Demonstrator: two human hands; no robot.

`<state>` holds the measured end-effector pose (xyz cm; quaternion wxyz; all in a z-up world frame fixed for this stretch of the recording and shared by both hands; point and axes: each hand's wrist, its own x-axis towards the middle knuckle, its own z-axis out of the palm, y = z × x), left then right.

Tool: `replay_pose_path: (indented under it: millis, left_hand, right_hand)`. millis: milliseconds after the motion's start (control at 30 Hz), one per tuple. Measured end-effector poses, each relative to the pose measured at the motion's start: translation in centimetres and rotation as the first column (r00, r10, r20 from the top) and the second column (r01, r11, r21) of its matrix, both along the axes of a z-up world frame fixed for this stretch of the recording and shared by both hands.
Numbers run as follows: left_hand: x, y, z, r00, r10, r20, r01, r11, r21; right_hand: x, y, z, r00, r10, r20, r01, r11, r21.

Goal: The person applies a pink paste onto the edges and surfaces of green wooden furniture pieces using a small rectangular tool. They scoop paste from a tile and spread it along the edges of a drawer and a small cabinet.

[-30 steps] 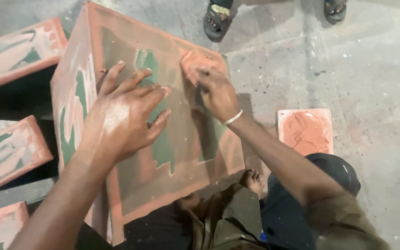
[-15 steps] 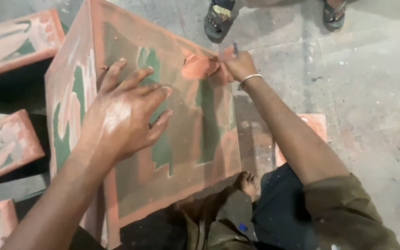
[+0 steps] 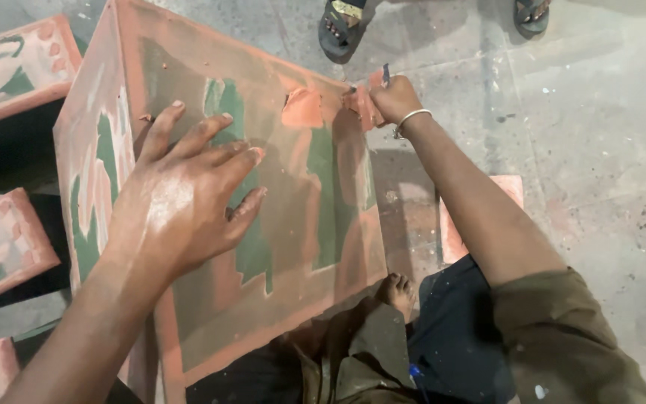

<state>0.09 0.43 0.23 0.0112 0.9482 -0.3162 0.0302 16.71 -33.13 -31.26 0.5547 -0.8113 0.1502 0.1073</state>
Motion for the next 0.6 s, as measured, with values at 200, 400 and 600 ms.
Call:
replay_pose_path:
  millis: [200, 400, 600]
  left_hand:
    - [0.2, 0.0, -0.2, 1.0, 0.004, -0.015, -0.004, 0.999, 0.035]
    - [0.4, 0.0, -0.4, 1.0, -0.017, 0.004, 0.017, 1.0, 0.018]
    - [0.1, 0.0, -0.2, 1.0, -0.01, -0.008, 0.011, 0.998, 0.058]
  right_hand:
    - [1.6, 2.0, 0.3, 1.0, 0.003, 0.011, -0.003, 0.999, 0.04]
    - [2.8, 2.3, 2.5, 0.987, 0.133, 0.094, -0.146, 0.979, 0.143]
    - [1.3, -2.1, 2.2, 0.998, 0.035, -0.044, -0.034, 0.999, 0.034]
